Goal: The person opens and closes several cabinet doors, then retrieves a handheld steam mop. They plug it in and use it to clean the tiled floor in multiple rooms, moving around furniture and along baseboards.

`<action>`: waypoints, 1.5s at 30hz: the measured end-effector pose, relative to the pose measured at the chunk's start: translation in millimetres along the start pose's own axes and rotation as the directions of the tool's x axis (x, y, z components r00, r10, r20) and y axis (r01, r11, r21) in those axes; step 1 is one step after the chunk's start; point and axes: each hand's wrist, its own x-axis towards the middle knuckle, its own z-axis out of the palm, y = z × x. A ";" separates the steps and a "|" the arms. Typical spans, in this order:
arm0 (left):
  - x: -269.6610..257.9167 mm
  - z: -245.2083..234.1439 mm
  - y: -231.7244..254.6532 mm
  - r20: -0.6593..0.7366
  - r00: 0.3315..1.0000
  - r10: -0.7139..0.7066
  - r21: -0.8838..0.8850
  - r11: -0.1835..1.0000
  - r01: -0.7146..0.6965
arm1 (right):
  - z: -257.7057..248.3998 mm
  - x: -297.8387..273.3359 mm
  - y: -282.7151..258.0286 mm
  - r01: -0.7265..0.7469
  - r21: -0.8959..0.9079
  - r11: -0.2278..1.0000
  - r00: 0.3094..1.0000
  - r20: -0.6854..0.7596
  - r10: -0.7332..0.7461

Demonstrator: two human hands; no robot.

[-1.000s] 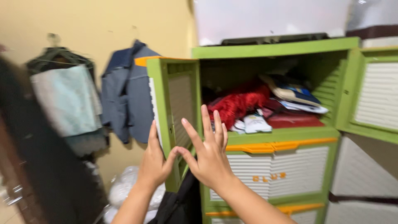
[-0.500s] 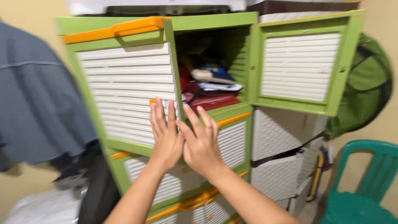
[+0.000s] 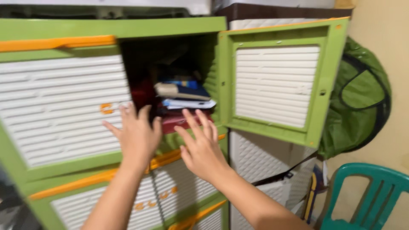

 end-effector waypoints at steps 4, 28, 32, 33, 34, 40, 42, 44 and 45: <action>-16.0 1.3 87.1 -0.087 0.908 0.410 -0.473 0.785 -0.400 | -35.6 -25.3 56.0 -0.111 -0.062 0.992 0.975 -0.198 0.097; -27.5 73.2 228.2 -0.109 0.627 0.771 -0.669 0.410 -0.620 | -125.0 -120.2 200.3 -0.623 0.461 0.632 0.601 -0.236 0.764; -42.7 57.7 181.9 -0.177 0.710 0.682 -0.711 0.410 -0.571 | -107.5 -119.7 123.1 -0.564 0.444 0.697 0.625 -0.323 0.711; -46.3 51.9 168.6 -0.201 0.732 0.651 -0.720 0.409 -0.561 | -103.1 -115.4 101.3 -0.547 0.424 0.721 0.641 -0.342 0.687; -50.8 45.9 151.9 -0.207 0.768 0.607 -0.751 0.405 -0.522 | -96.4 -109.5 79.6 -0.509 0.422 0.750 0.684 -0.330 0.650; -70.1 8.6 49.6 -0.114 0.954 0.279 -0.883 0.412 -0.226 | -31.1 -61.5 -17.8 -0.330 0.513 0.792 0.854 -0.195 0.482; -69.6 -5.9 8.9 -0.107 0.977 0.187 -0.861 0.474 -0.185 | 4.8 -45.5 -36.6 -0.360 0.515 0.778 0.852 -0.158 0.499; -63.8 -20.0 -36.5 -0.173 0.958 0.228 -0.761 0.586 -0.277 | 50.4 -28.4 -47.2 -0.370 0.473 0.800 0.848 -0.179 0.498; -61.2 -27.3 -57.2 -0.204 0.946 0.254 -0.703 0.635 -0.322 | 74.0 -19.7 -50.8 -0.372 0.451 0.811 0.847 -0.193 0.496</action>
